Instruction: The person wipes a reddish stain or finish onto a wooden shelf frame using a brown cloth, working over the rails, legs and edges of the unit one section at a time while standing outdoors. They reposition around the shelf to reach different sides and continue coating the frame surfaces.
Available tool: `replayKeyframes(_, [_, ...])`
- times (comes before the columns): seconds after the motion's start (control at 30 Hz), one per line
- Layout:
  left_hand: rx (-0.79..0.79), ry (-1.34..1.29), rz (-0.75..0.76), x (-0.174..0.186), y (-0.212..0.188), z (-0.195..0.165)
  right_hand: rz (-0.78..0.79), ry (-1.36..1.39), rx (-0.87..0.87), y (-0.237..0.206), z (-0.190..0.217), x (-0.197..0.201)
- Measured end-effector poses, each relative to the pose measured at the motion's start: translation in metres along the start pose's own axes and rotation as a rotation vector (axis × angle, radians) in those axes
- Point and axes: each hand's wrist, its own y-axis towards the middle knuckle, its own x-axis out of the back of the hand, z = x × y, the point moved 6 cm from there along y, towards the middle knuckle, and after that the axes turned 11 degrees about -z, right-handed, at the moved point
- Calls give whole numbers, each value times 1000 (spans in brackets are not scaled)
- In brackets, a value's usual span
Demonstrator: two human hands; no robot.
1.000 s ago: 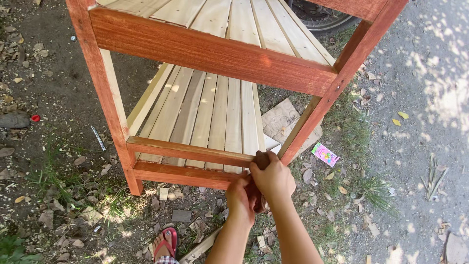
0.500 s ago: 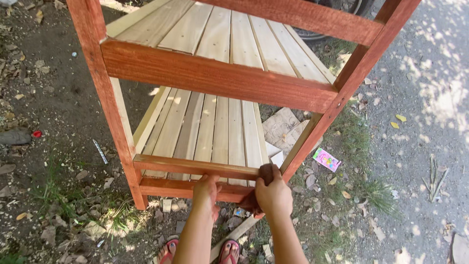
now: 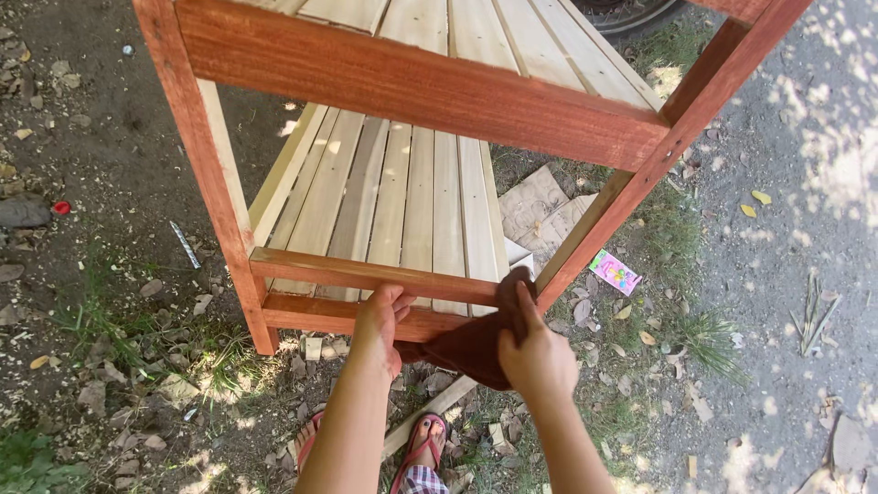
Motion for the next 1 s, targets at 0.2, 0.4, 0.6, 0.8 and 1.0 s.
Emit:
replayKeyframes(0.2, [-17,118,-18,-4,2,-13,10,173,-118,18,39,-34])
replayKeyframes(0.4, [-110,50,22,-17,6,-12,87,-20,-44,16,17,-9])
replayKeyframes(0.6, [23,177,-70,-24,-11,-23,66,-39,-43,18,3,3])
replayKeyframes(0.8, [-48,166,-41,-33,-37,-41,61,-13,-66,21,10,1])
replayKeyframes(1.0, [-102,127,-36,-24,-13,-30,53,-6,-66,21,-7,-15])
